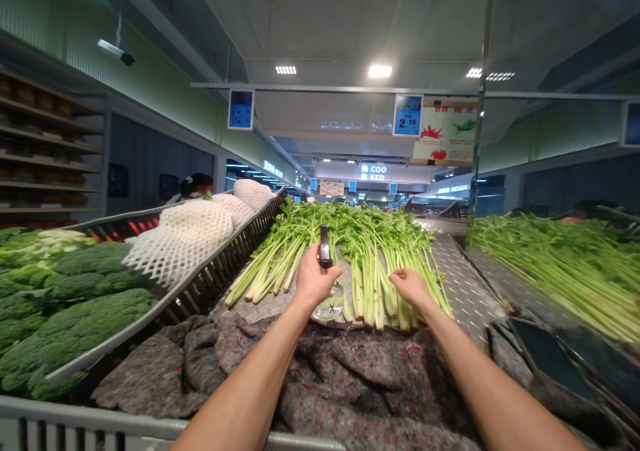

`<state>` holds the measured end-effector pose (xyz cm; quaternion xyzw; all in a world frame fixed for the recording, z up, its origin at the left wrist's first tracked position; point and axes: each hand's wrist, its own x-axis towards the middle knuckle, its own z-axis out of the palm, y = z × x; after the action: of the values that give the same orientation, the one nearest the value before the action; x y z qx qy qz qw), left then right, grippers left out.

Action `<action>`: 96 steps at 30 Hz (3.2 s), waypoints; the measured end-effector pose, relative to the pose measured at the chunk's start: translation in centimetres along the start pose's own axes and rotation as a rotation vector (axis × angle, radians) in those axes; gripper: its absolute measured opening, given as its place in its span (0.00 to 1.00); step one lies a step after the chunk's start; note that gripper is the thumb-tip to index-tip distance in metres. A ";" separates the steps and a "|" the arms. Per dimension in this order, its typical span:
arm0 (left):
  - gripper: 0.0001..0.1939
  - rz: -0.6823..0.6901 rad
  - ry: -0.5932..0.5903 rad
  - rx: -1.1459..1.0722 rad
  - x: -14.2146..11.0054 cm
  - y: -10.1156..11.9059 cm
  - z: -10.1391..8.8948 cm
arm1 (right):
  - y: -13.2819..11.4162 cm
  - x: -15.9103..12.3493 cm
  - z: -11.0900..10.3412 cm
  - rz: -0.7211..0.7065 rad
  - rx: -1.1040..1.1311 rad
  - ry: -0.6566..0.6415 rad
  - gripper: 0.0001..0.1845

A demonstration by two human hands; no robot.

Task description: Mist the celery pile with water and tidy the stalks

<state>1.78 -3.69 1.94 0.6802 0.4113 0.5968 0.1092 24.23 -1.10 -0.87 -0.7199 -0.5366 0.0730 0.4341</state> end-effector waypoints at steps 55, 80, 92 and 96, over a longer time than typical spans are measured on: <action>0.23 0.135 -0.430 -0.317 -2.0 1.6 1.5 | -0.4 -0.5 0.1 0.009 -0.003 -0.037 0.18; 0.19 0.075 -0.557 -0.377 -2.6 2.4 1.5 | -0.2 -0.2 0.4 0.005 -0.006 -0.022 0.17; 0.23 0.084 -0.558 -0.457 -2.9 2.8 1.4 | -0.2 -0.1 0.4 -0.015 -0.031 -0.008 0.18; 0.22 0.023 -0.680 -0.511 -3.5 3.7 1.3 | -0.1 0.1 0.6 -0.022 -0.038 -0.005 0.17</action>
<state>4.74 -8.01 1.40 0.7939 0.1831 0.4222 0.3973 23.90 -0.75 -1.15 -0.7219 -0.5471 0.0597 0.4195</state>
